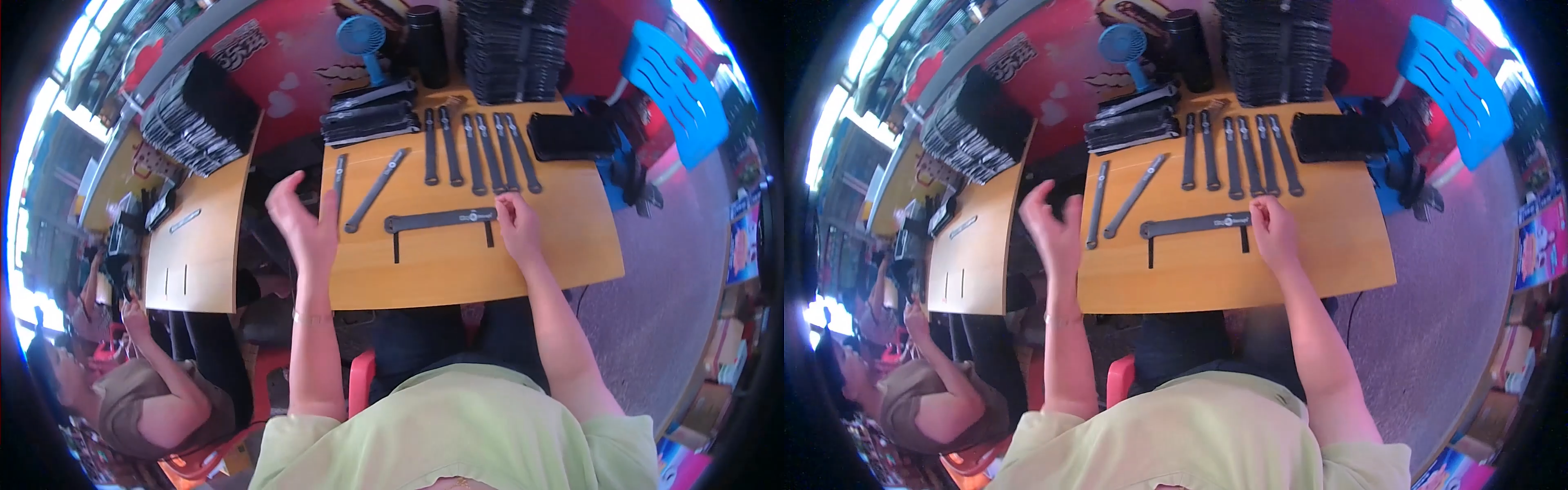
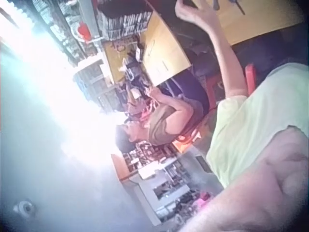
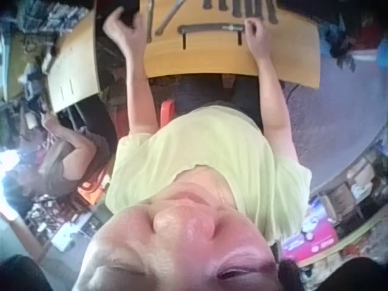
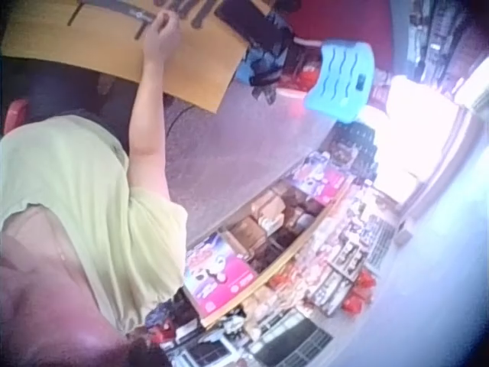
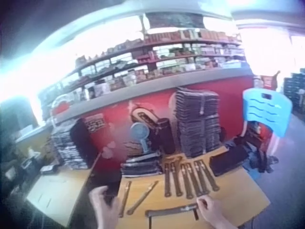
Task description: Assembling and aligning black textile straps on a workspace table.
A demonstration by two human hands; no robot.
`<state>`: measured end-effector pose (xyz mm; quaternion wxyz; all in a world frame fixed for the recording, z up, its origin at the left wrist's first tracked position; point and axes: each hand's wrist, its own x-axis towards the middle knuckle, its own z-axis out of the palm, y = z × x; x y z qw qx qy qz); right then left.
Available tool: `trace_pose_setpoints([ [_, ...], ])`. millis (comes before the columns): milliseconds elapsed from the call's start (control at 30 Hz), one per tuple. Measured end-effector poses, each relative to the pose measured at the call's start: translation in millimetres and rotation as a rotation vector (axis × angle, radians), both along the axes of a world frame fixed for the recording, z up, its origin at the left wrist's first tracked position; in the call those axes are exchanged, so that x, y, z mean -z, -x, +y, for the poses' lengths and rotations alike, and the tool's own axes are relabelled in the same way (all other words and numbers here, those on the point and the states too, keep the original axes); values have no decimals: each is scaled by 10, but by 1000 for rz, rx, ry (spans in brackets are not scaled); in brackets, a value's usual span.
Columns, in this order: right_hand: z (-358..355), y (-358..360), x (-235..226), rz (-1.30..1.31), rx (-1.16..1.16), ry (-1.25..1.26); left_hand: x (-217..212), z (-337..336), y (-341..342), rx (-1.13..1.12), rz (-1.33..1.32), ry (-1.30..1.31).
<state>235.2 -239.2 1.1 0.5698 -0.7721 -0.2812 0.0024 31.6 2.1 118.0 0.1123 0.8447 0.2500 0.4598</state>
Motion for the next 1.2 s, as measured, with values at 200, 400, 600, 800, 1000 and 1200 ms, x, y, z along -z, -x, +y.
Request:
trace_pose_setpoints([
  [200, 46, 30, -59, -39, -20, -13, 998, 806, -46, -361, 381, 146],
  [400, 38, 18, -29, 58, -22, 53, 1183, 1033, 192, -112, 256, 589],
  [600, 24, 56, -93, 135, -37, 26, 873, 774, 456, -11, -133, 580],
  [800, 167, 397, -801, 495, -351, -242, 119, -266, 228, 370, 298, 620],
  [1000, 48, 181, -834, 508, -859, 32, 215, -519, -68, 704, 418, 649],
  [1200, -44, 207, -741, 941, -829, -100, 355, -509, -187, 605, 540, 745],
])
